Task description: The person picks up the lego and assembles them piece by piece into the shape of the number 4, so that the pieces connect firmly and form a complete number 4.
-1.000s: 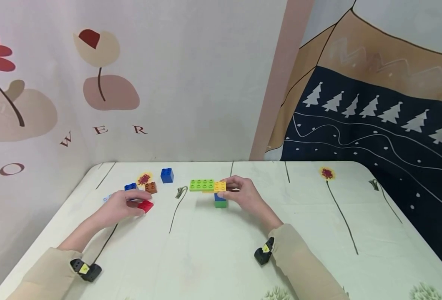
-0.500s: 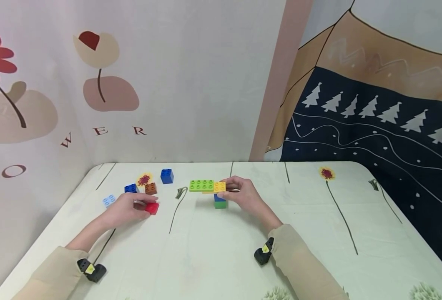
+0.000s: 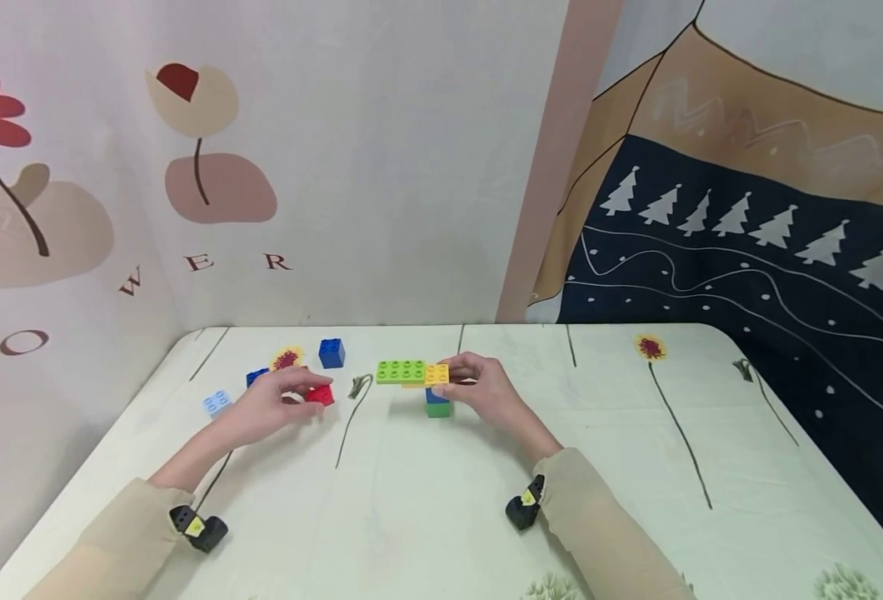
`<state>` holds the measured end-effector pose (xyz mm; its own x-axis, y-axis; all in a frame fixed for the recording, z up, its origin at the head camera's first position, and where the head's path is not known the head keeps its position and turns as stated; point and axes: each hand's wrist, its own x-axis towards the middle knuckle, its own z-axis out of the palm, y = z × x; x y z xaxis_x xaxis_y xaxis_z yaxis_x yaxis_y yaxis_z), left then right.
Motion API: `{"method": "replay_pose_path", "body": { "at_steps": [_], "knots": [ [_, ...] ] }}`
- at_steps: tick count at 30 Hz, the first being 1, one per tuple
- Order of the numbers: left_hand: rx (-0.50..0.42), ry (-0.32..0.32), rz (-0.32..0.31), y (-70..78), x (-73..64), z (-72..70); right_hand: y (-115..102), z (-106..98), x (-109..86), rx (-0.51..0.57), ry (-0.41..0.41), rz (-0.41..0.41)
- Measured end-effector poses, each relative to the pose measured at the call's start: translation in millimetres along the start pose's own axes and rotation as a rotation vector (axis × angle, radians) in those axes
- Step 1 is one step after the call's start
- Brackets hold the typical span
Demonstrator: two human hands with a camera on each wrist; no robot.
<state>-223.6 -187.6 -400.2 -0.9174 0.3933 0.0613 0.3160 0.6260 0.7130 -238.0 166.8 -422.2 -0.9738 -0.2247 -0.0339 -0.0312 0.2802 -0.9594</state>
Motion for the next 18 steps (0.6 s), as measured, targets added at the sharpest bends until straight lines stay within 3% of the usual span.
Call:
{"method": "replay_pose_path", "body": {
  "at_steps": [5, 10, 18],
  "knots": [
    [-0.019, 0.005, 0.007, 15.1, 8.7, 9.2, -1, 1, -0.7, 0.012, -0.005, -0.005],
    [-0.099, 0.018, -0.011, 29.9, 18.8, 21.4, -2, 1, -0.8, 0.019, -0.007, -0.003],
    [-0.159, 0.006, -0.009, 45.7, 32.9, 39.1, -2, 1, 0.0, 0.018, -0.002, -0.002]
  ]
}}
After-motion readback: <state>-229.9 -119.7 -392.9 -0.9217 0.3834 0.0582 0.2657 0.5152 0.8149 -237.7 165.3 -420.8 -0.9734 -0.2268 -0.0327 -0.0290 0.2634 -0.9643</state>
